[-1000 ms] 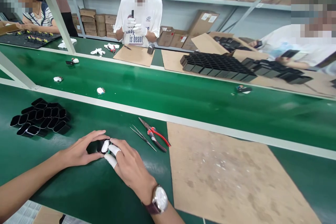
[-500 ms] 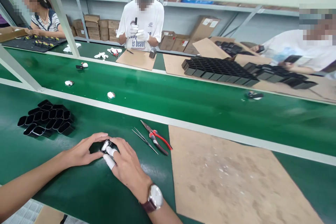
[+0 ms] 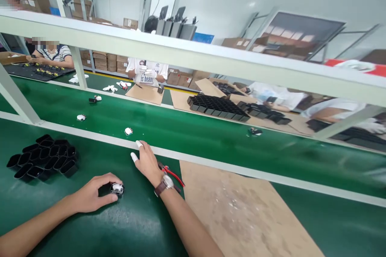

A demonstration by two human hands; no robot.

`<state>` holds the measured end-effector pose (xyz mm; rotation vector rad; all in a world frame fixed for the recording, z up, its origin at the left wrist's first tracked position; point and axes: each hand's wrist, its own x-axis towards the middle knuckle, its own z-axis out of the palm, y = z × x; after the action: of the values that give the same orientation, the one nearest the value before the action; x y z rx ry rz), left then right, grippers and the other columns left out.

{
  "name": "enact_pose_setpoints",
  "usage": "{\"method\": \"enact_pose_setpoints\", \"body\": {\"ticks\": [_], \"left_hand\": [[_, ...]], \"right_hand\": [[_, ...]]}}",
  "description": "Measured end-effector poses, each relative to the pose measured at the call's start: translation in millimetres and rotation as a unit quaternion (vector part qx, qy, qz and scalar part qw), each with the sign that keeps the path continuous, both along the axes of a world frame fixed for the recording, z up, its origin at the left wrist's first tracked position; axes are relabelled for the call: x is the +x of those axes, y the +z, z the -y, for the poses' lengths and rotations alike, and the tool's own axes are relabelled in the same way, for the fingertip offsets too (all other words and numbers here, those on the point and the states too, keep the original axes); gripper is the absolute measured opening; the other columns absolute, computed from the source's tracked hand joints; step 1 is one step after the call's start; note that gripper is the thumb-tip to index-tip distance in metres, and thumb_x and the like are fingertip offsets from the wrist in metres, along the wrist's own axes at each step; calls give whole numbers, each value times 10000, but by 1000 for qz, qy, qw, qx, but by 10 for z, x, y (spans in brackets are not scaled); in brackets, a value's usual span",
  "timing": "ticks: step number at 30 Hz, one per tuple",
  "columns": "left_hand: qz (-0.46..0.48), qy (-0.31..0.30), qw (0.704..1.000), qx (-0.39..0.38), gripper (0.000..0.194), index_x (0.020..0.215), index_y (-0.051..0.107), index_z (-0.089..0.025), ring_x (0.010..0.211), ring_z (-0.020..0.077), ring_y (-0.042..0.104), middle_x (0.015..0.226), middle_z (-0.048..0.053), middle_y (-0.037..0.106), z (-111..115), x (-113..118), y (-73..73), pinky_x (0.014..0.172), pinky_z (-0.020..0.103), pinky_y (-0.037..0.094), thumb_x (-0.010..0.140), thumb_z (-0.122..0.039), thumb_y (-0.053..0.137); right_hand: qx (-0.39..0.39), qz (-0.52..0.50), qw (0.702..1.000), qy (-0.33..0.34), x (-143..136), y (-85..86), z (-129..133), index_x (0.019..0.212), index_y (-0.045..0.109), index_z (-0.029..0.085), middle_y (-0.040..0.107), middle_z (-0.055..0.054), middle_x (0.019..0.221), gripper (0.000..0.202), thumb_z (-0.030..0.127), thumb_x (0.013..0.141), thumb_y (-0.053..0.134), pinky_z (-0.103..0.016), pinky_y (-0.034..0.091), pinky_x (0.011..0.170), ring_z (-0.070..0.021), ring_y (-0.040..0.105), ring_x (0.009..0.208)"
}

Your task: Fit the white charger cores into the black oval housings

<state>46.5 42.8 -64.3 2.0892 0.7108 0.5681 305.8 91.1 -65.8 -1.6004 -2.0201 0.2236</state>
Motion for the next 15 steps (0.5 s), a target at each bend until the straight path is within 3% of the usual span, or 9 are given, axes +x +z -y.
{"method": "enact_pose_setpoints", "body": {"ticks": [5, 8, 11, 15], "left_hand": [[3, 4, 1000, 14, 288, 1293, 643, -281, 1068, 234, 702, 1192, 63, 724, -6, -16, -33, 976, 399, 560, 1019, -372, 633], [20, -11, 999, 27, 293, 1300, 664, -266, 1051, 235, 707, 1171, 78, 734, -26, -15, -48, 949, 383, 578, 1039, -386, 608], [28, -14, 999, 41, 348, 1353, 668, -250, 1062, 242, 711, 1177, 89, 744, -47, -17, -68, 959, 392, 592, 1036, -388, 623], [36, -22, 996, 76, 420, 1459, 616, -259, 1074, 247, 715, 1195, 87, 753, -66, -33, -114, 946, 405, 618, 1056, -378, 602]], "right_hand": [[-21, 22, 998, -56, -200, 29, -773, 1472, 500, 28, 558, -289, 1478, 608, 268, 941, 671, -531, 428, 1162, -383, 536, 1391], [-30, 27, 997, -72, -317, 84, -1026, 1368, 586, 29, 647, -281, 1361, 469, 216, 943, 647, -505, 471, 1086, -380, 614, 1274], [-24, 28, 999, -30, -450, 94, -988, 1278, 642, 69, 685, -223, 1312, 344, 169, 951, 607, -427, 485, 1064, -318, 633, 1219], [-11, 30, 994, 100, -611, 8, -559, 1270, 662, 177, 742, -81, 1164, 357, 229, 919, 705, -343, 509, 1023, -234, 658, 1127]]}}
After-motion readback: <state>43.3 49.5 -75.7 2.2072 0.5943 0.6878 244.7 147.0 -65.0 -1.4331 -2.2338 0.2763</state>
